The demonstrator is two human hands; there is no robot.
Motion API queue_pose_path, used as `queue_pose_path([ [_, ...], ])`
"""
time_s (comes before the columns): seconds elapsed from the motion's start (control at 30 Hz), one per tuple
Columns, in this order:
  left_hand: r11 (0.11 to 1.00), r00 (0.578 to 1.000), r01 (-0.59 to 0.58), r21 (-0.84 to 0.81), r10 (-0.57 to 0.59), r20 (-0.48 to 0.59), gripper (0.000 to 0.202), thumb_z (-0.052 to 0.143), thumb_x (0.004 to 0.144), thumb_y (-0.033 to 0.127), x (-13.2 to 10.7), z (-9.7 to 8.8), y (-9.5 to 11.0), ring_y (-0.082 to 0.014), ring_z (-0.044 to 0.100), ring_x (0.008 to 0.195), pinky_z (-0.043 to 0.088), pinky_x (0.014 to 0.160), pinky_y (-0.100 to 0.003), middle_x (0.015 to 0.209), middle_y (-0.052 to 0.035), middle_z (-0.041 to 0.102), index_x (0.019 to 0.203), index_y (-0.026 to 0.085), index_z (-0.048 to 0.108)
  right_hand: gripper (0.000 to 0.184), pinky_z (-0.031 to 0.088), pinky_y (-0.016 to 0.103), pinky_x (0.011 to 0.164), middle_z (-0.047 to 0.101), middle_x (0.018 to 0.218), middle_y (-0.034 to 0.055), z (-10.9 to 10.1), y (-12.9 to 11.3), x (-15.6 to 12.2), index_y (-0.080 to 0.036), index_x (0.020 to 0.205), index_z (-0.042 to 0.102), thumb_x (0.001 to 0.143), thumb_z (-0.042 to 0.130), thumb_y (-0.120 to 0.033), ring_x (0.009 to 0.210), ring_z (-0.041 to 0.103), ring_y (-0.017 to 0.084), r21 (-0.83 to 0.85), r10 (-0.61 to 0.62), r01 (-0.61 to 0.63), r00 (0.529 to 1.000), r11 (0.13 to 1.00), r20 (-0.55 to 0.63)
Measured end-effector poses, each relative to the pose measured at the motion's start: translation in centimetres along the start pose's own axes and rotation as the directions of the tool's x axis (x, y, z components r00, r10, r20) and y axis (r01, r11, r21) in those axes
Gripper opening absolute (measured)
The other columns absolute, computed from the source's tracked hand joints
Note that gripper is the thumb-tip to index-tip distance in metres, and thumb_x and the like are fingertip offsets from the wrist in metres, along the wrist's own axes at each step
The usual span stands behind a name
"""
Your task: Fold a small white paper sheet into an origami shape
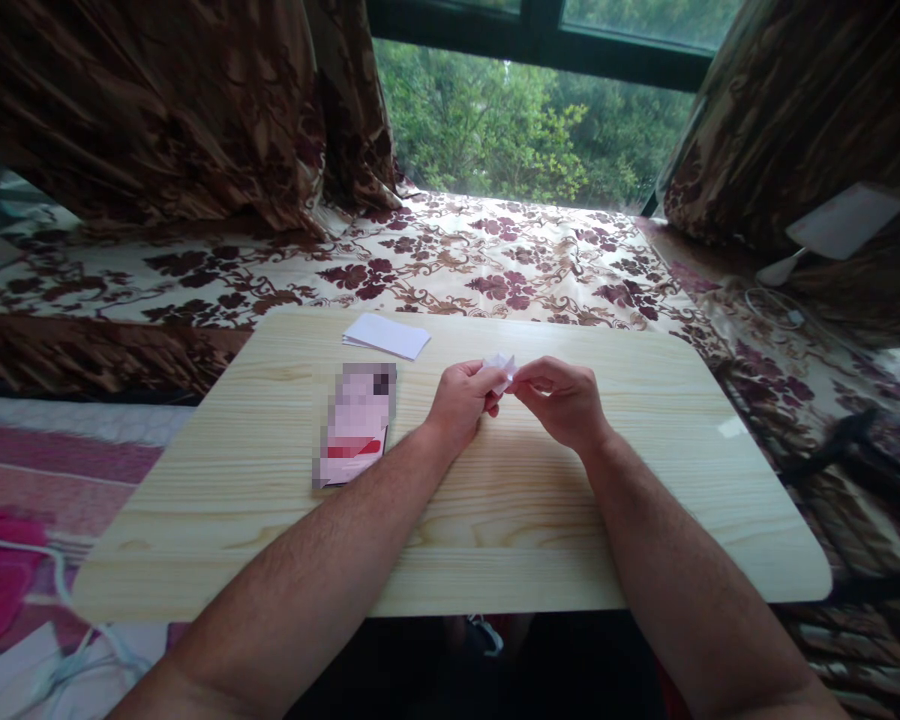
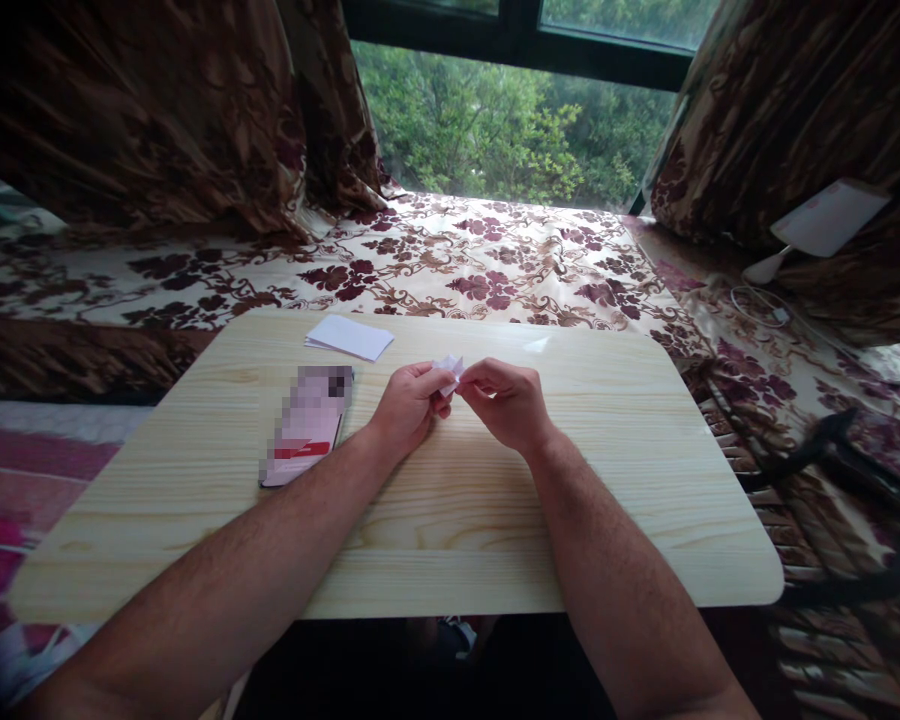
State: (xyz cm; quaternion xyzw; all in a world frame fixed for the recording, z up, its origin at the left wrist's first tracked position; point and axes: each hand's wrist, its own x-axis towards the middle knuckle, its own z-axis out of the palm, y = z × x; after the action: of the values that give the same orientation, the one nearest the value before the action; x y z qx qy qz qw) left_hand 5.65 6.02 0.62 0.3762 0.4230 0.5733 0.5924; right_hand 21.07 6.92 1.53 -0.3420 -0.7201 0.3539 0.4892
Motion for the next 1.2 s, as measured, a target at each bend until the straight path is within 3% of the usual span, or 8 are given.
queue_pose_path([
  [0.17,1.000,1.000,-0.001,0.016,0.001,-0.002,0.019,0.068,0.069,0.023,0.0,0.0,0.1,-0.0064,0.039,0.042,0.033,0.040,-0.022,0.049,0.0040,0.046,0.057,0.016,0.054,0.007,0.058,0.030,0.068,0.075,0.079,0.0034,0.2,-0.3,0.0,-0.019,0.084,0.067,0.079,0.072,-0.022,0.073,0.072,0.018,0.084,0.034,-0.034,0.999,0.996,0.002],
  [0.27,1.000,1.000,-0.010,0.030,0.010,-0.005,0.018,0.067,0.069,0.023,0.0,0.0,0.0,-0.0067,0.040,0.043,0.033,0.040,-0.022,0.050,0.0039,0.046,0.059,0.016,0.055,0.008,0.059,0.029,0.065,0.073,0.074,0.0026,0.3,-0.6,0.1,-0.018,0.080,0.065,0.078,0.071,-0.023,0.069,0.073,0.019,0.161,0.128,-0.119,0.990,0.980,-0.051],
  [0.4,0.996,0.998,-0.052,0.065,0.053,-0.017,0.019,0.069,0.071,0.027,0.0,0.0,-0.2,-0.0064,0.041,0.044,0.034,0.042,-0.022,0.052,0.0043,0.048,0.061,0.016,0.057,0.020,0.055,0.026,0.050,0.069,0.062,0.0022,0.1,-1.1,0.6,-0.016,0.071,0.062,0.079,0.070,-0.033,0.053,0.069,0.017,0.190,0.343,-0.320,0.934,0.928,-0.098],
  [0.57,0.971,0.988,-0.148,0.190,0.152,-0.006,0.023,0.069,0.077,0.034,-0.1,-0.1,-0.7,-0.0069,0.045,0.047,0.037,0.045,-0.022,0.056,0.0041,0.052,0.066,0.016,0.059,0.024,0.054,0.025,0.046,0.068,0.061,0.0024,-0.2,-1.3,1.1,-0.014,0.068,0.064,0.075,0.073,-0.035,0.047,0.065,0.015,0.270,0.508,-0.501,0.860,0.823,0.048],
  [0.67,0.951,0.982,-0.185,0.246,0.190,0.005,0.026,0.069,0.079,0.038,-0.1,-0.2,-0.9,-0.0079,0.048,0.048,0.038,0.046,-0.022,0.058,0.0035,0.054,0.069,0.016,0.061,0.022,0.054,0.024,0.047,0.068,0.060,0.0017,-0.1,-1.2,1.1,-0.014,0.068,0.064,0.072,0.076,-0.032,0.047,0.063,0.013,0.292,0.519,-0.516,0.852,0.805,0.074],
  [0.87,0.925,0.971,-0.232,0.301,0.240,0.012,0.028,0.068,0.082,0.041,-0.2,-0.3,-0.8,-0.0092,0.049,0.050,0.040,0.047,-0.023,0.059,0.0025,0.056,0.070,0.016,0.061,0.024,0.052,0.023,0.046,0.066,0.059,0.0005,0.0,-0.9,0.8,-0.014,0.069,0.063,0.075,0.075,-0.035,0.046,0.061,0.011,0.275,0.471,-0.471,0.879,0.838,0.072],
  [1.2,0.922,0.970,-0.228,0.313,0.243,-0.009,0.029,0.068,0.081,0.040,-0.4,-0.2,-0.7,-0.0090,0.047,0.048,0.038,0.047,-0.023,0.054,0.0033,0.054,0.066,0.017,0.058,0.020,0.048,0.022,0.045,0.064,0.057,0.0000,0.0,-1.0,0.8,-0.015,0.067,0.062,0.077,0.071,-0.029,0.046,0.059,0.011,0.229,0.426,-0.430,0.902,0.873,0.071],
])
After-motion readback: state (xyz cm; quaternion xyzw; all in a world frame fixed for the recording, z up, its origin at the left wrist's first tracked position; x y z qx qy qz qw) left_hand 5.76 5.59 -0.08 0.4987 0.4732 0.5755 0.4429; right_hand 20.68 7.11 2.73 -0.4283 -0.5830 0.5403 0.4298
